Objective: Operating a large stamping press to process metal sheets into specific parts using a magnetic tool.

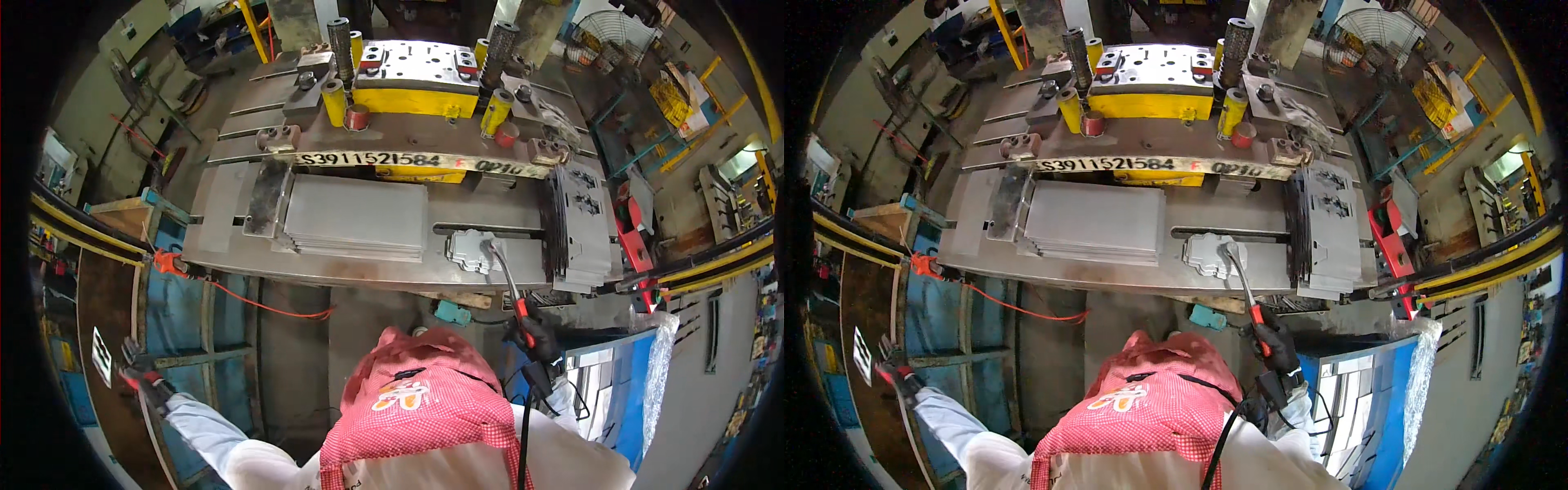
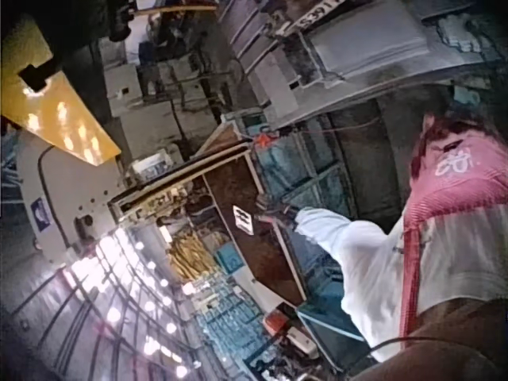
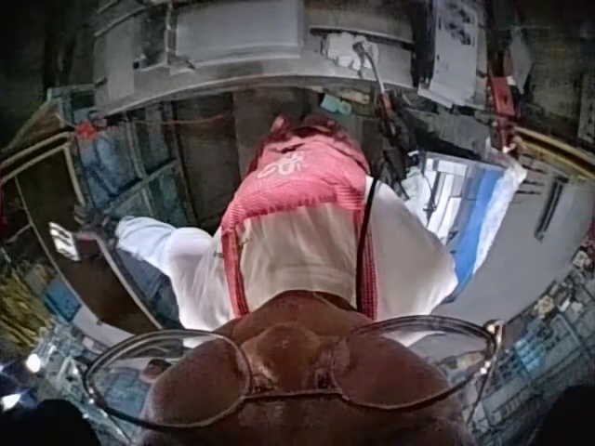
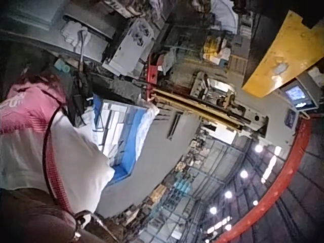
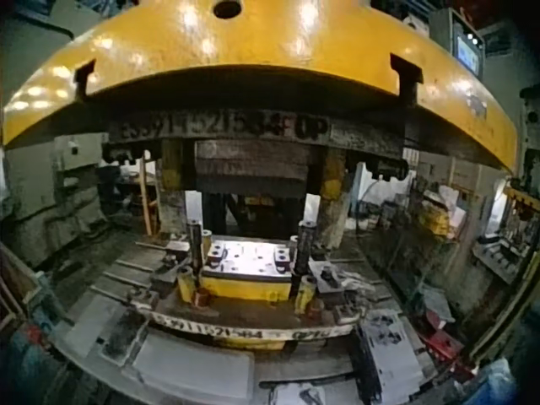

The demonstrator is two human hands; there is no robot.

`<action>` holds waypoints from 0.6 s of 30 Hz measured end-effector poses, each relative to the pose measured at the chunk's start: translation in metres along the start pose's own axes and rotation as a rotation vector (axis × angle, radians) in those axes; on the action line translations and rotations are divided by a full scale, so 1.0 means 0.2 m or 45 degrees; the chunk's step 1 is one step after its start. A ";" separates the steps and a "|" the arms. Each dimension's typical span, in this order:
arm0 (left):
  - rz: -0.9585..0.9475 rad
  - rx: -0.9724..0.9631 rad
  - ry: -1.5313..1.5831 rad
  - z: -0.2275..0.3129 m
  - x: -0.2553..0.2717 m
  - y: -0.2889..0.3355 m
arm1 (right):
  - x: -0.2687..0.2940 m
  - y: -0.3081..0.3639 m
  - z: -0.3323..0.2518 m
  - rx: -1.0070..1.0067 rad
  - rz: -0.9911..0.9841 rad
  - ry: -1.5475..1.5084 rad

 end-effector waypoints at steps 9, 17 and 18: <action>-0.642 0.554 -0.238 -0.83 -0.87 0.68 | -0.44 -0.53 -0.34 0.087 -0.392 0.187; -1.134 0.972 0.226 -1.38 -1.48 1.37 | -0.54 -0.38 -0.46 0.142 -0.412 0.357; -1.081 0.855 0.361 -1.37 -1.54 1.42 | -0.55 -0.33 -0.46 0.131 -0.397 0.401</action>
Point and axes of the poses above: each hand's wrist, its own y-axis away from the middle knuckle, its own x-axis out of the back of the hand, z = x × y, the point moved 5 cm from there along -y, towards the middle knuckle, and after that the axes turned 1 degree about y, right-handed, at the moved point
